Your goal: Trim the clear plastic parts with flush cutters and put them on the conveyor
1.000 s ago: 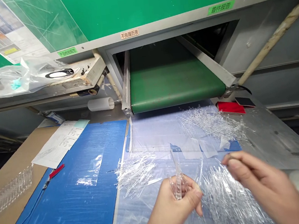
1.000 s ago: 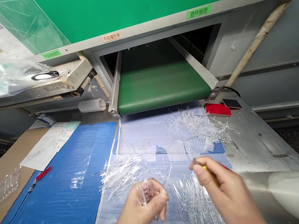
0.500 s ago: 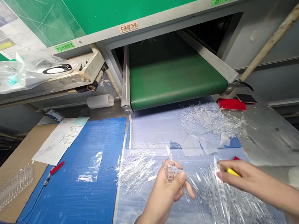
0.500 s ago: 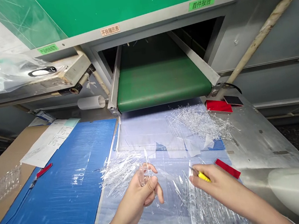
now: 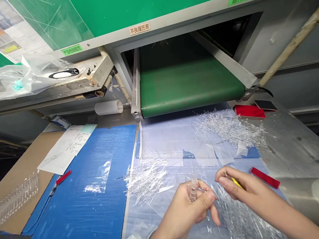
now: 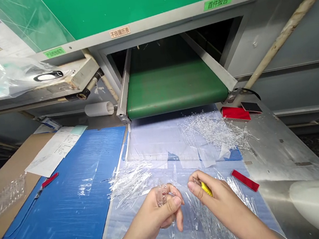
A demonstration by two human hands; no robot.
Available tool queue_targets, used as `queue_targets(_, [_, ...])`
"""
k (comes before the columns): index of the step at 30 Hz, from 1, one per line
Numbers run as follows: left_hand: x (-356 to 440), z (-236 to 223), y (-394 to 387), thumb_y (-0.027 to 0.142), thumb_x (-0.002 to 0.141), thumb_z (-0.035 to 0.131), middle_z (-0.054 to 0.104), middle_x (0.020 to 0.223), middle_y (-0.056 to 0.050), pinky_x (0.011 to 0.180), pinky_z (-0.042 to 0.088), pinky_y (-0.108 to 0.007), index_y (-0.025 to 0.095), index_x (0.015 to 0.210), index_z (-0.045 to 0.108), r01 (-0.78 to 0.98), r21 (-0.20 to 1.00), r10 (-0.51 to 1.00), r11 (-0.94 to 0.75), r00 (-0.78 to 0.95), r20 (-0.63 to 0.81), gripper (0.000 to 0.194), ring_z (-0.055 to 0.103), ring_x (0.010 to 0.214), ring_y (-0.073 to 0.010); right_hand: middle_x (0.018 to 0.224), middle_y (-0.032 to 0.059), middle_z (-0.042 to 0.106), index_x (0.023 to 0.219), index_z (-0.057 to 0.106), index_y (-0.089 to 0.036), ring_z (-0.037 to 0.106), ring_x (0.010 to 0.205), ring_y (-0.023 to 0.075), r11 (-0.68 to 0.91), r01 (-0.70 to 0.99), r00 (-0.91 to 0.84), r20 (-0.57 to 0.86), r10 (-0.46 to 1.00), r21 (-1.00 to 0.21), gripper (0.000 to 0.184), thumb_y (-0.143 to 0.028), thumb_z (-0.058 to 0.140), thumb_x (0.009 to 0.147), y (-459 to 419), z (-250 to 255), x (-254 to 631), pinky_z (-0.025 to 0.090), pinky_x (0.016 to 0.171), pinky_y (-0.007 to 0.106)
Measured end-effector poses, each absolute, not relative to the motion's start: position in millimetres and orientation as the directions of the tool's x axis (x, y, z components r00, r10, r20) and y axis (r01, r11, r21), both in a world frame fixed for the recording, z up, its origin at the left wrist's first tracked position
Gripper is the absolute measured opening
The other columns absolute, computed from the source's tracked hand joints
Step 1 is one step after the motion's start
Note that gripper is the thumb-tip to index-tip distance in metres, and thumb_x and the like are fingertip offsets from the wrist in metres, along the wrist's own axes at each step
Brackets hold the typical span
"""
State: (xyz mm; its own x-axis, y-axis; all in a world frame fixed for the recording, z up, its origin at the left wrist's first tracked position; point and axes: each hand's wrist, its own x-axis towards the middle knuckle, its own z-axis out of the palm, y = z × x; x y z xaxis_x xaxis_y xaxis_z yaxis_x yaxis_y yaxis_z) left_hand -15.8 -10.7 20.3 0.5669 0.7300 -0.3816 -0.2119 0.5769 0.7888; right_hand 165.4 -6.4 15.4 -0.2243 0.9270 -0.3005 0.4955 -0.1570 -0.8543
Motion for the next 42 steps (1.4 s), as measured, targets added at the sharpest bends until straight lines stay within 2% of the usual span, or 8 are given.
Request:
queue_targets(10, [-15, 26, -15, 0.037, 0.082, 0.057, 0.058, 0.053, 0.002, 0.041, 0.018, -0.022, 0.015, 0.079, 0.057, -0.084, 0.831, 0.700, 0.550, 0.590, -0.403, 0.022, 0.026, 0.039, -0.0053, 0.052, -0.0070, 0.040, 0.071, 0.050, -0.019, 0.026, 0.043, 0.0057, -0.372, 0.097, -0.190, -0.384, 0.903, -0.923, 0.031, -0.047, 0.057, 0.080, 6, 23, 148, 0.020, 0.041, 0.020])
queue_targets(15, [-26, 19, -4, 0.044, 0.084, 0.055, 0.059, 0.070, 0.001, 0.044, 0.021, -0.022, 0.016, 0.086, 0.061, -0.053, 0.936, 0.937, 0.348, -0.022, -0.349, 0.029, 0.025, 0.044, -0.0052, 0.058, -0.0021, 0.055, 0.071, 0.048, -0.020, 0.030, 0.041, 0.0056, -0.292, -0.015, 0.221, -0.288, 0.932, -0.956, 0.032, -0.047, 0.066, 0.072, 1, 19, 163, 0.023, 0.038, 0.019])
queue_targets(18, [-20, 16, -2, 0.044, 0.078, 0.062, 0.063, 0.079, -0.002, 0.043, 0.023, -0.022, 0.015, 0.090, 0.061, -0.131, 0.933, 0.941, 0.335, -0.001, -0.338, 0.032, 0.028, 0.043, -0.0042, 0.062, -0.0002, 0.057, 0.074, 0.049, -0.021, 0.032, 0.042, 0.0078, -0.267, -0.004, 0.281, -0.257, 0.925, -0.964, 0.030, -0.047, 0.064, 0.074, -7, 19, 155, 0.027, 0.039, 0.022])
queue_targets(21, [-8, 19, -1, 0.042, 0.077, 0.065, 0.067, 0.088, -0.006, 0.041, 0.023, -0.021, 0.014, 0.095, 0.059, -0.251, 0.910, 0.943, 0.331, 0.121, -0.310, 0.034, 0.031, 0.039, -0.0019, 0.056, -0.0026, 0.052, 0.068, 0.050, -0.021, 0.034, 0.046, 0.0097, -0.303, 0.077, 0.181, -0.285, 0.941, -0.950, 0.029, -0.047, 0.059, 0.078, -19, 22, 134, 0.029, 0.044, 0.023])
queue_targets(25, [-6, 25, 3, 0.038, 0.082, 0.060, 0.063, 0.065, 0.000, 0.039, 0.018, -0.019, 0.013, 0.086, 0.057, -0.367, 0.868, 0.942, 0.335, 0.161, -0.296, 0.026, 0.026, 0.036, -0.0010, 0.057, -0.0045, 0.050, 0.072, 0.051, -0.023, 0.041, 0.053, 0.0120, -0.317, 0.179, -0.036, -0.329, 0.944, -0.931, 0.028, -0.050, 0.057, 0.077, -31, 25, 124, 0.032, 0.051, 0.025])
queue_targets(31, [-18, 30, 2, 0.039, 0.079, 0.063, 0.059, 0.053, 0.002, 0.042, 0.022, -0.019, 0.014, 0.083, 0.057, -0.229, 0.875, 0.880, 0.427, 0.329, -0.343, 0.026, 0.026, 0.038, -0.0028, 0.070, -0.0013, 0.050, 0.077, 0.049, -0.024, 0.045, 0.061, 0.0146, -0.141, 0.442, -0.264, -0.278, 0.923, -0.886, 0.041, -0.050, 0.023, 0.094, -22, 34, 152, 0.035, 0.056, 0.027])
queue_targets(37, [-19, 37, -2, 0.031, 0.079, 0.063, 0.057, 0.053, 0.003, 0.059, 0.037, -0.021, 0.015, 0.077, 0.057, -0.158, 0.897, 0.850, 0.413, 0.422, -0.317, 0.017, 0.049, 0.053, -0.0083, 0.069, -0.0023, 0.055, 0.074, 0.051, -0.024, 0.053, 0.063, 0.0138, 0.102, 0.581, -0.449, -0.213, 0.868, -0.808, 0.035, -0.040, 0.028, 0.096, -14, 44, 152, 0.036, 0.058, 0.026])
queue_targets(42, [-21, 40, -4, 0.028, 0.080, 0.061, 0.057, 0.055, 0.003, 0.060, 0.038, -0.023, 0.016, 0.076, 0.056, -0.091, 0.909, 0.844, 0.406, 0.420, -0.335, 0.014, 0.051, 0.055, -0.0102, 0.068, -0.0040, 0.056, 0.075, 0.055, -0.026, 0.054, 0.062, 0.0129, 0.106, 0.589, -0.440, -0.209, 0.873, -0.801, 0.035, -0.037, 0.029, 0.096, -16, 48, 148, 0.036, 0.058, 0.026])
